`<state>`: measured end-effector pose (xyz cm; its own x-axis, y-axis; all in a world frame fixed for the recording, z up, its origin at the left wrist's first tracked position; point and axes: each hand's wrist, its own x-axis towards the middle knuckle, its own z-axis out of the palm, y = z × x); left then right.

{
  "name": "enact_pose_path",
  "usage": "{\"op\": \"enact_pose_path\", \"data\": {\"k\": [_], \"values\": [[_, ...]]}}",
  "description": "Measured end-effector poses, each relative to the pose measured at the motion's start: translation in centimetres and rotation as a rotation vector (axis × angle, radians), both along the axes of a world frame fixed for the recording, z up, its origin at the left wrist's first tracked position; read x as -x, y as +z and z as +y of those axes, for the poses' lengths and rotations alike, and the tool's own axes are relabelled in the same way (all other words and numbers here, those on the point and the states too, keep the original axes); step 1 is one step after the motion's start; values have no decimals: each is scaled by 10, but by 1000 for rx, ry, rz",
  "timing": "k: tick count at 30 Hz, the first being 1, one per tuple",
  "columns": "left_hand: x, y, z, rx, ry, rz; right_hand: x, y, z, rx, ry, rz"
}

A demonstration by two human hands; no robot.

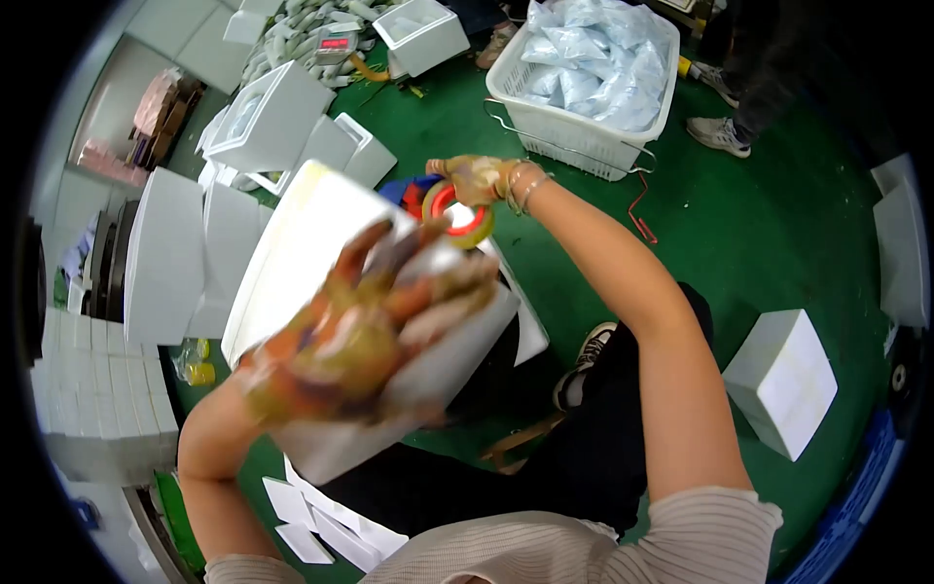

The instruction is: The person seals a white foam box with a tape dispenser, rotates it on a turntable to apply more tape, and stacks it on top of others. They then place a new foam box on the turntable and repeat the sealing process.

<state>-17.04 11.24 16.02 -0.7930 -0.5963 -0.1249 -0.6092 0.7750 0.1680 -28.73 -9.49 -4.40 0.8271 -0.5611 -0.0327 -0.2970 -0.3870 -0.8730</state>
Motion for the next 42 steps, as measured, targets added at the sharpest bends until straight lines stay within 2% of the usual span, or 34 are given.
{"op": "enact_pose_path", "data": {"k": [1,2,4,5,6,8,9,12,14,16,17,19,20,22,23,25,26,27,28,29,30,32,33,34,36,37,38,40,42], "values": [[2,-4,-10,51,13,-40,-4,4,-6,84,75,-6],[0,-12,-17,117,64,172,-8,9,-10,97,81,-8],[-1,-4,-23,130,198,84,-14,13,-18,191,135,51],[-2,-5,-22,129,190,75,-23,-6,-32,275,176,1],[-2,-10,-23,168,220,86,-17,-7,-35,270,166,-2],[-3,-13,-25,195,238,103,-2,-10,-33,455,127,-66],[-4,-13,-29,182,275,124,19,55,6,268,82,335],[-4,-14,-39,192,307,198,63,32,10,188,-8,257],[-6,-17,-47,240,449,125,96,16,20,270,-26,245],[-16,-24,-61,331,582,121,129,3,22,533,-47,358],[-25,-29,-73,374,647,64,144,-8,21,539,-55,358],[-46,-32,-95,409,796,-31,165,-29,21,-78,45,-185],[-59,-35,-105,456,865,-66,161,10,43,-119,-107,236],[-86,-36,-122,457,1031,-182,171,-22,45,-83,-102,91],[-94,-27,-122,394,1103,-274,173,-21,51,-84,-97,89],[-166,-41,-141,350,1229,-368,174,-10,63,213,-87,118],[-183,-38,-132,321,1290,-413,173,-5,67,209,-79,109],[-210,-42,-124,401,1283,-416,173,0,69,108,-95,184],[-222,-40,-110,407,1368,-425,173,2,69,7,-111,261],[-234,-37,-93,404,1401,-358,176,-15,66,-76,-170,133],[-256,-40,-78,410,1407,-354,177,-7,70,-79,-163,131],[-254,-32,-52,341,1592,-396,179,22,82,133,-105,246],[-263,-37,-36,395,1597,-362,179,7,76,-107,-163,291],[-271,-41,-24,451,1603,-326,182,5,79,-110,-147,291],[-264,-35,-7,392,1602,-286,189,17,103,-7,-200,240],[-258,-32,0,344,1583,-231,196,21,116,181,-171,335],[-255,-33,6,336,1591,-237,201,18,129,175,-160,337],[-249,-33,14,368,1484,-40,212,13,155,139,-220,115],[-249,-30,18,338,1518,-135,216,42,195,328,-176,242]]}}
